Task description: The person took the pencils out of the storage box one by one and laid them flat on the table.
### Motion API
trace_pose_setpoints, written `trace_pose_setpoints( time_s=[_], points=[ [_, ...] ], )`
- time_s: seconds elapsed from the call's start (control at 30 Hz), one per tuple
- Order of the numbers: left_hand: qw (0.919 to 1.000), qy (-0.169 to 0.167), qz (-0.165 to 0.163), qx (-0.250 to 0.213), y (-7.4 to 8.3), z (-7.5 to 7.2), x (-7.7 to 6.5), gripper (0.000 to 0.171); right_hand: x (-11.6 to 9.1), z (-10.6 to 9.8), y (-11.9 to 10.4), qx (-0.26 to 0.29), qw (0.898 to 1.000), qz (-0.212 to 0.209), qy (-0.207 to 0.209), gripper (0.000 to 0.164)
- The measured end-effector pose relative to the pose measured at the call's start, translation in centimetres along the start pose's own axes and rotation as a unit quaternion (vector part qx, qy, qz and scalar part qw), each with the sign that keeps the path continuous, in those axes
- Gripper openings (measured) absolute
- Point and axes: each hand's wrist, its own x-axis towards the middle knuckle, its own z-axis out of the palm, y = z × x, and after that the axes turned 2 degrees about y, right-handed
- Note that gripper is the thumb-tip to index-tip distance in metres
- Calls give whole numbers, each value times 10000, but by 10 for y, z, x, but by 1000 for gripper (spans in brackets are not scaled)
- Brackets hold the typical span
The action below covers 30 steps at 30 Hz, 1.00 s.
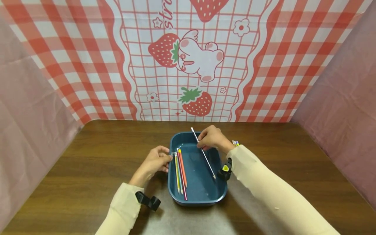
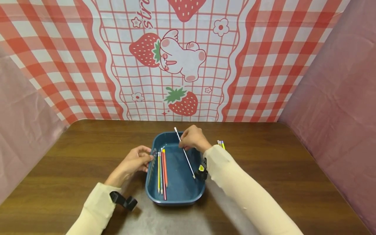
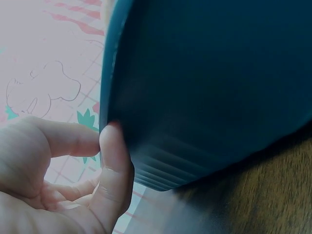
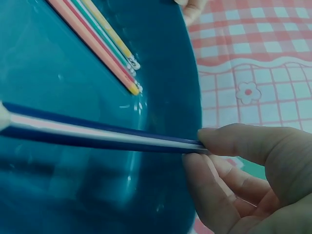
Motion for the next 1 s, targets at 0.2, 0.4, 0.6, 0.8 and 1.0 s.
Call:
trace_pose_setpoints(
  time_s=[0.2, 0.4, 0.6, 0.8, 1.0],
  points=[
    [10000, 16, -1, 38, 0, -1, -1, 33, 0, -18, 0, -106, 9999, 3, 91, 18],
    [10000, 18, 0, 74, 0, -1, -1, 32, 0, -34, 6, 39, 9999, 111, 78, 22],
    [10000, 4, 5, 31, 0, -1, -1, 33, -3, -52, 13, 28, 9998, 123, 149, 23],
    [10000, 13, -7, 19, 0, 0, -1, 32, -7, -68, 26, -144, 9995, 198, 218, 27],
    [10000, 9, 0, 2, -1, 0, 0, 32, -10, -79, 43, 33, 9989, 343, 317, 30]
  ],
)
